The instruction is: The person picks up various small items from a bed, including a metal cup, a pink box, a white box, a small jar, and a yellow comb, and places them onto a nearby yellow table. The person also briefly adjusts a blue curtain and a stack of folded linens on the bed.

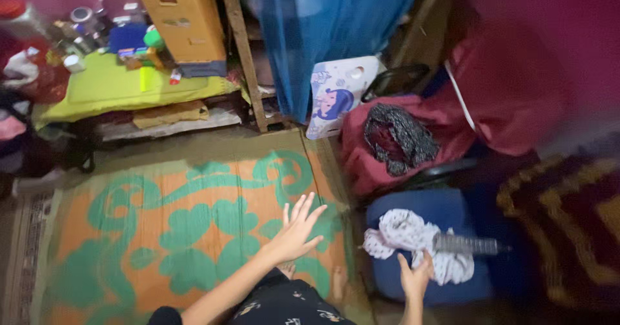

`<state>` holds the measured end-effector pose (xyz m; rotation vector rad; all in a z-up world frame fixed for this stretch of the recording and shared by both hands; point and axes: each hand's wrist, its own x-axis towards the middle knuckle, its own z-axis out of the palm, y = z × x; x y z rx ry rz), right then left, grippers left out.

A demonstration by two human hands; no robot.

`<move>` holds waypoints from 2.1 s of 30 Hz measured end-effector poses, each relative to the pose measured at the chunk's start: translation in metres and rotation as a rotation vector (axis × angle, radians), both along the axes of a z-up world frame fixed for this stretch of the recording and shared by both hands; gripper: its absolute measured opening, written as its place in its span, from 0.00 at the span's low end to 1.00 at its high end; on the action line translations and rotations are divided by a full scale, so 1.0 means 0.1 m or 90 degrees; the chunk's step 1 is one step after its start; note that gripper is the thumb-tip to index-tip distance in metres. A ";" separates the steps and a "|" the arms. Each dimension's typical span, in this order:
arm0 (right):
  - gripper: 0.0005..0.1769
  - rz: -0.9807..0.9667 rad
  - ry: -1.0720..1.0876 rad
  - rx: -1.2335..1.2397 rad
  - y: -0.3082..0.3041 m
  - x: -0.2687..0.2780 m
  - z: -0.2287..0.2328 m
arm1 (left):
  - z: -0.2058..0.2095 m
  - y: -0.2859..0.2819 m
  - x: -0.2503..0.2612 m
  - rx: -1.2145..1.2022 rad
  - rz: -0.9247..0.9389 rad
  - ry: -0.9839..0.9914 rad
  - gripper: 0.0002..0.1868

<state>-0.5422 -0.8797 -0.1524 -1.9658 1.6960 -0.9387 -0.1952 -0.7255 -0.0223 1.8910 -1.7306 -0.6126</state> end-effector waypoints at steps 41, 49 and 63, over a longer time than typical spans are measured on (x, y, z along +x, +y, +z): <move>0.46 -0.113 -0.048 0.304 -2.36 -0.66 -1.23 | -1.71 -0.97 -1.81 0.158 0.066 -0.056 0.49; 0.48 0.291 -0.062 0.419 -0.60 1.18 -0.50 | -0.51 0.17 -0.80 0.018 0.267 0.104 0.47; 0.51 1.162 -0.151 0.288 2.27 4.20 1.36 | 0.45 2.71 0.96 -0.303 0.652 0.241 0.47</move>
